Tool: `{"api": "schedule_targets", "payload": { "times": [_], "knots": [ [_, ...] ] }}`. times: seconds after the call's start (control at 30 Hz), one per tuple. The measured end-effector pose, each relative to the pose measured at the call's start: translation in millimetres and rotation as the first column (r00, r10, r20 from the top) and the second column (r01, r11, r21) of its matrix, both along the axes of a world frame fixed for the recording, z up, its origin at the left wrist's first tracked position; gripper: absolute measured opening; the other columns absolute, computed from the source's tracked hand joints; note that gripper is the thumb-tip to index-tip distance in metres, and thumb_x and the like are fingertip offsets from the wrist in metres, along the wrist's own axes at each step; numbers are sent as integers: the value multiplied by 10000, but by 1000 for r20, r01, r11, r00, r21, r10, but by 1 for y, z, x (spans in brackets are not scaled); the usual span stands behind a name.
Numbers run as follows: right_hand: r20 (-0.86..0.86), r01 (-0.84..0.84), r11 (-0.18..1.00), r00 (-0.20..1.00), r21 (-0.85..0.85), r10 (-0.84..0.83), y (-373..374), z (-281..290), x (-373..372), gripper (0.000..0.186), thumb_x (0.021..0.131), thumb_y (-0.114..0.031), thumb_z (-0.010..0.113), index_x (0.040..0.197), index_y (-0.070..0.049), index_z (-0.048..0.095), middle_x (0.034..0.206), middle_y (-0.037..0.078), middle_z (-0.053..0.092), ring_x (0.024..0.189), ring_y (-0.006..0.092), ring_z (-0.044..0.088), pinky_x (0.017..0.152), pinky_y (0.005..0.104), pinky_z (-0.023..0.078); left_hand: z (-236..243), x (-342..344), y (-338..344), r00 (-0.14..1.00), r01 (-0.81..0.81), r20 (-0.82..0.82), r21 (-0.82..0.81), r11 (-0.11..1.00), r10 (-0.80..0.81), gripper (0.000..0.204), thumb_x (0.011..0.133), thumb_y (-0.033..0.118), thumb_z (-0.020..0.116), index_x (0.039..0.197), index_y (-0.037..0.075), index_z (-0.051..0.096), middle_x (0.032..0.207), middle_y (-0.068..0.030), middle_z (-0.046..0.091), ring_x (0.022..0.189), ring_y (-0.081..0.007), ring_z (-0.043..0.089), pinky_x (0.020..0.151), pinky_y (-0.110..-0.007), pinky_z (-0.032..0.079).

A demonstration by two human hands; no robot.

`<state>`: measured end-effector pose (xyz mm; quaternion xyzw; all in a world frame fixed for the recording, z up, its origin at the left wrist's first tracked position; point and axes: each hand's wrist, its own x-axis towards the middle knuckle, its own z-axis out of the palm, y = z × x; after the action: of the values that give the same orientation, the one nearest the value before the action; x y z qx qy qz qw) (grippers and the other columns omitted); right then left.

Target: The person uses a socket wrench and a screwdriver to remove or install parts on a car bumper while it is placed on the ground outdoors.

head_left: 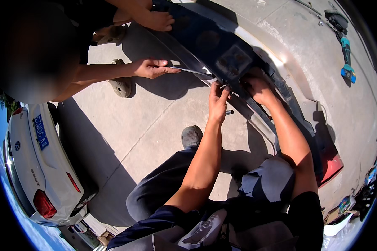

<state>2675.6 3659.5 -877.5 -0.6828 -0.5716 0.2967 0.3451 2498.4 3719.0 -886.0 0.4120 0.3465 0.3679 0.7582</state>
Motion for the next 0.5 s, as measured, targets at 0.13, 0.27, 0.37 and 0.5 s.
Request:
{"api": "schedule_targets", "payload": {
  "times": [0.13, 0.27, 0.37, 0.5],
  "knots": [
    [50, 18, 998, 999, -62, -15, 1, -3, -1, 292, 874, -86, 530, 1143, -35, 633, 1130, 223, 627, 1045, 404, 590, 897, 428, 476, 0, 0, 1, 1000, -22, -22, 12, 1000, 22, 138, 964, 140, 605, 1041, 56, 526, 902, -16, 599, 792, -95, 524, 687, -241, 434],
    [122, 143, 981, 980, 128, -159, 8, 1, 0, 274, 862, -135, 547, 1086, -9, 641, 1120, 232, 625, 1008, 411, 590, 868, 434, 475, -4, -1, -3, 1000, -31, 4, -13, 999, 31, 115, 969, 148, 600, 1009, 63, 533, 896, -15, 598, 794, -93, 527, 678, -234, 436],
    [-70, 151, 987, 987, 52, -147, 19, 19, -3, 253, 829, -168, 577, 980, 18, 660, 1015, 242, 648, 918, 420, 600, 822, 436, 480, -8, -7, 0, 1000, 19, 7, -41, 999, -18, 93, 987, 145, 564, 1053, 85, 540, 938, 5, 592, 856, -86, 553, 692, -248, 459],
    [-175, 105, 994, 978, -44, -111, 25, 15, -2, 251, 803, -179, 611, 897, 45, 670, 879, 232, 668, 809, 372, 638, 763, 419, 491, -6, -5, 0, 999, 23, 25, -61, 998, -21, 95, 991, 154, 551, 1071, 104, 547, 957, 20, 608, 867, -79, 577, 705, -247, 466]
  ]
}}
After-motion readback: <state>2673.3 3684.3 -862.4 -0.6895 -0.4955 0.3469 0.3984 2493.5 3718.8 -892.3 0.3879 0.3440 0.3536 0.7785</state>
